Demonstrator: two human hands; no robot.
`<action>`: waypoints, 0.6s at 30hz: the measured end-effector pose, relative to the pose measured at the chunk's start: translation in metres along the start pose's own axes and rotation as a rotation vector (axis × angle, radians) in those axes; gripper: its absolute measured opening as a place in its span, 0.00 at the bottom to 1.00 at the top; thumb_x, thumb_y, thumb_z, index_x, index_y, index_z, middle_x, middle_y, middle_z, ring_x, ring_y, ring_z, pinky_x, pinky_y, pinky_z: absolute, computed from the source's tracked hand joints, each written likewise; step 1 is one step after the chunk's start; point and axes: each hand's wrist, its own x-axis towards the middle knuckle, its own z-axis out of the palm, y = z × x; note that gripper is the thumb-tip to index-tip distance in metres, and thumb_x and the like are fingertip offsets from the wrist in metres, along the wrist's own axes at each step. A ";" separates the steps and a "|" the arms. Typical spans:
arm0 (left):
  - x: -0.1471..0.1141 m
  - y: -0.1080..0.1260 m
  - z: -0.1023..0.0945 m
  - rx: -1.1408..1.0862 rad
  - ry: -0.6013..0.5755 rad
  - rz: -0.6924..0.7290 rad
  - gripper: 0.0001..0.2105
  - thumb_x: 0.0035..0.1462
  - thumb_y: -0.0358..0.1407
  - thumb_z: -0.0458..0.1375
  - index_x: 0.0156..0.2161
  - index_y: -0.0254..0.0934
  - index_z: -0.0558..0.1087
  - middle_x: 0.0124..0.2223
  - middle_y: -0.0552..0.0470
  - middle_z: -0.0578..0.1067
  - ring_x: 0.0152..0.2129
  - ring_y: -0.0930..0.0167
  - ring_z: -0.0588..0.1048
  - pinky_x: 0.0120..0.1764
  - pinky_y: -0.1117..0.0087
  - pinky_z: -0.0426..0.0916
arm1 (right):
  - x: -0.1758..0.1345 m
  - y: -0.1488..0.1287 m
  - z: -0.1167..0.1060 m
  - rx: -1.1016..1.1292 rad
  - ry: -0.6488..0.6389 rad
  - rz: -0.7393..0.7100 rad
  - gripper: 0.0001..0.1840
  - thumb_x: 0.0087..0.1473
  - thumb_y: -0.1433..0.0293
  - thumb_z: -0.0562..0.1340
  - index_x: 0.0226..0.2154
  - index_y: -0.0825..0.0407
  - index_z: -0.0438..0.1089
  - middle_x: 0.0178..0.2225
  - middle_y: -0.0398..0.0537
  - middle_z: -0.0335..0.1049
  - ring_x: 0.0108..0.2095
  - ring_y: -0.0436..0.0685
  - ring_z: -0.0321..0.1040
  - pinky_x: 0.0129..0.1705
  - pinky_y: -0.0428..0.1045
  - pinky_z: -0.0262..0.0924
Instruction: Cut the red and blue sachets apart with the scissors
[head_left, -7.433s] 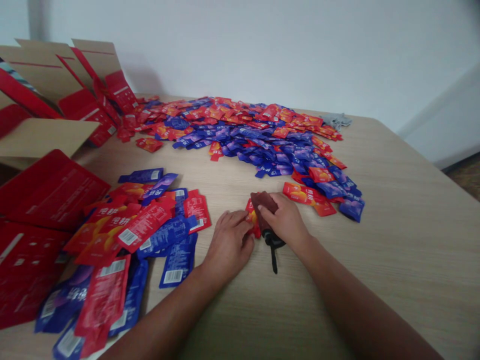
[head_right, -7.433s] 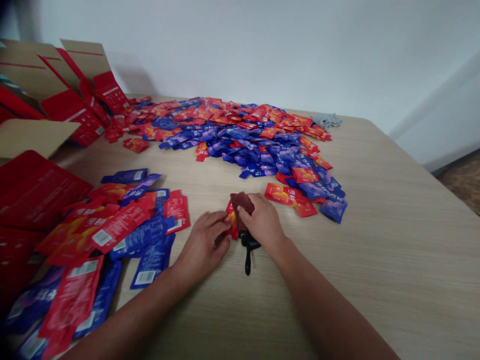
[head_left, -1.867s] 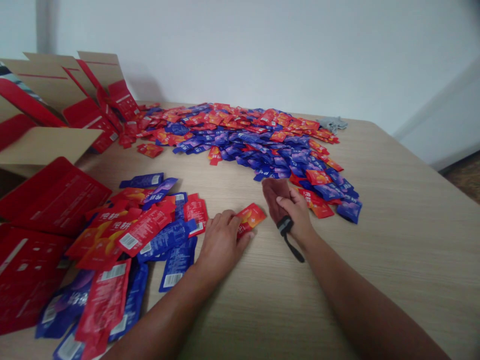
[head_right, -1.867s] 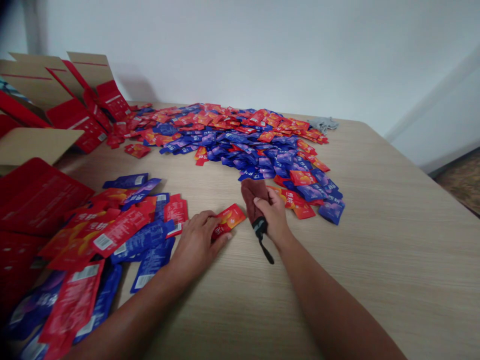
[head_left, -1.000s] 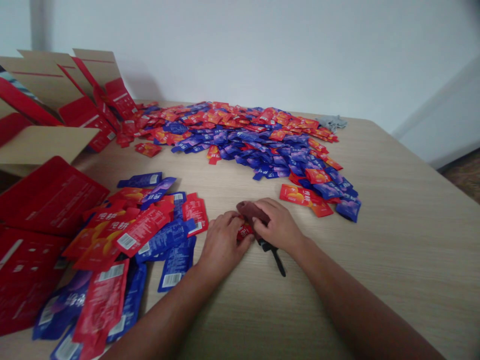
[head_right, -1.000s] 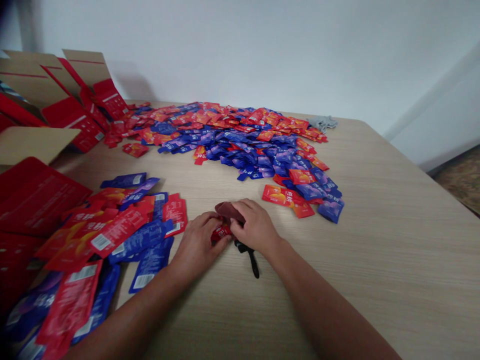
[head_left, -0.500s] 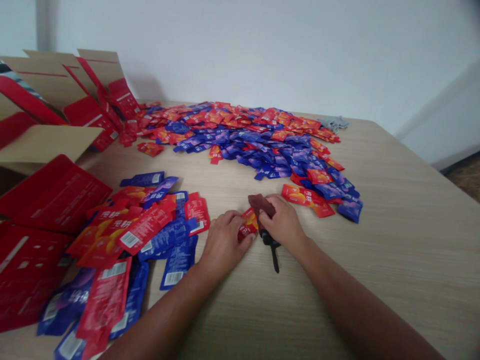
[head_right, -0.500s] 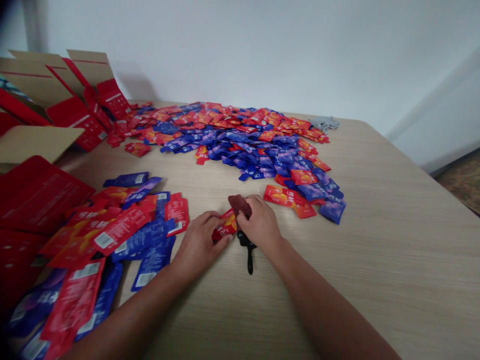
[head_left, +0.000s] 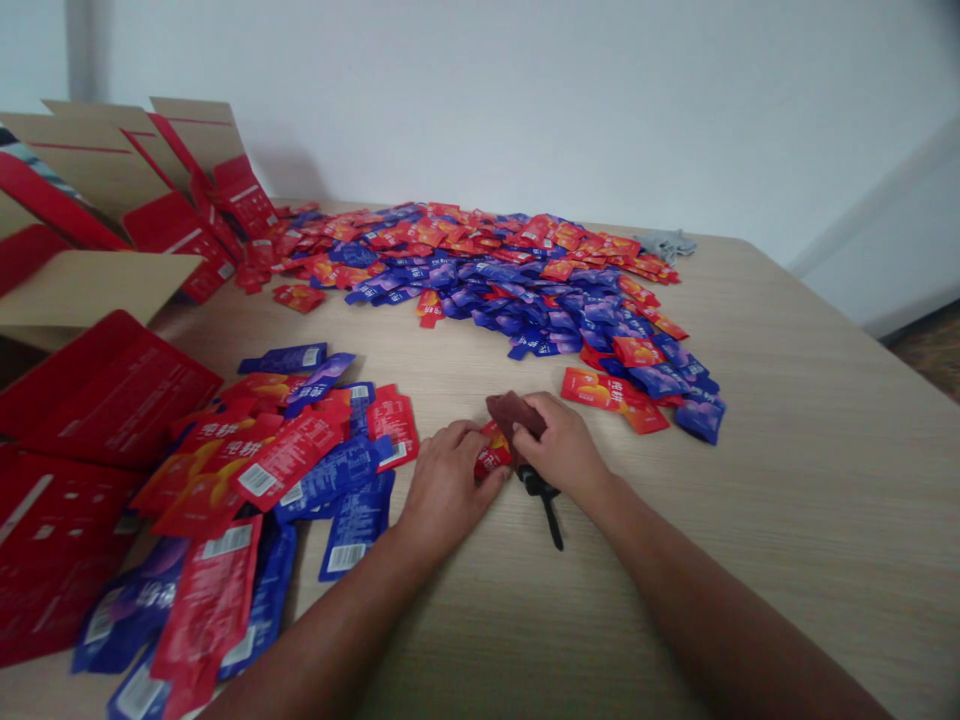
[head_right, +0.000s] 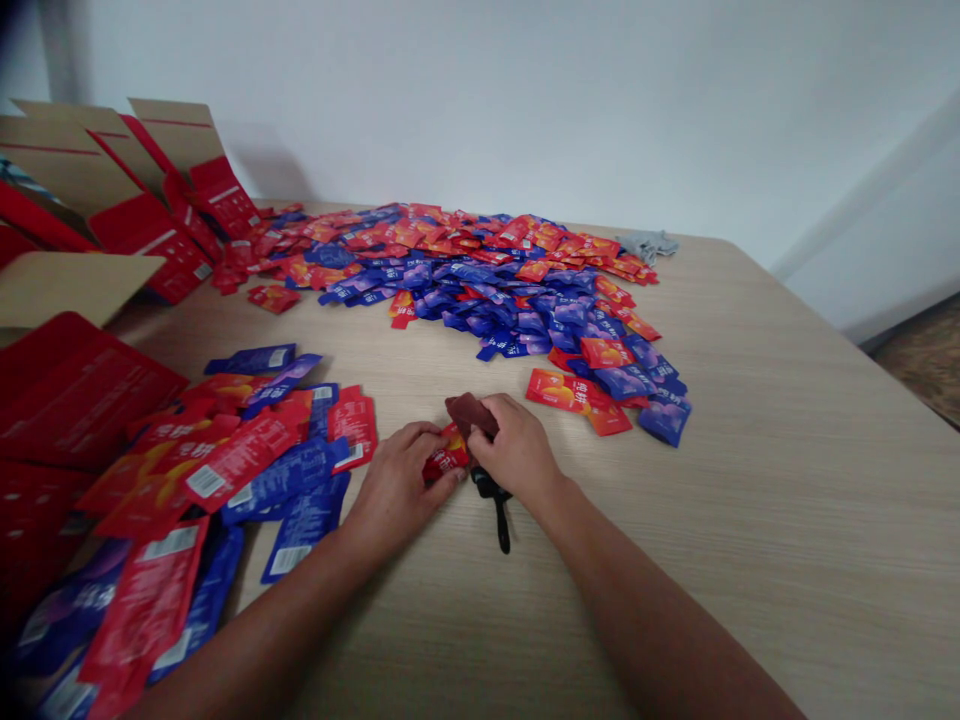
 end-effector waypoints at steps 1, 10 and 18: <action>0.000 0.000 0.000 0.002 -0.002 -0.003 0.10 0.62 0.39 0.67 0.48 0.42 0.79 0.52 0.46 0.77 0.50 0.58 0.76 0.51 0.55 0.72 | 0.000 0.001 0.001 -0.010 0.026 0.016 0.13 0.55 0.73 0.64 0.44 0.48 0.75 0.40 0.48 0.77 0.40 0.60 0.73 0.44 0.54 0.65; 0.000 0.000 0.000 -0.008 0.006 0.003 0.12 0.61 0.38 0.68 0.49 0.42 0.79 0.52 0.45 0.78 0.51 0.57 0.76 0.53 0.53 0.73 | 0.000 -0.001 -0.005 0.053 -0.077 -0.149 0.22 0.54 0.76 0.63 0.51 0.46 0.75 0.48 0.49 0.78 0.49 0.62 0.74 0.53 0.56 0.67; 0.001 -0.001 0.000 -0.017 0.008 0.000 0.12 0.60 0.38 0.69 0.47 0.42 0.78 0.53 0.46 0.78 0.51 0.57 0.76 0.52 0.54 0.73 | -0.002 -0.006 -0.006 0.087 -0.134 -0.161 0.21 0.55 0.74 0.64 0.51 0.45 0.76 0.47 0.48 0.80 0.47 0.61 0.75 0.51 0.55 0.68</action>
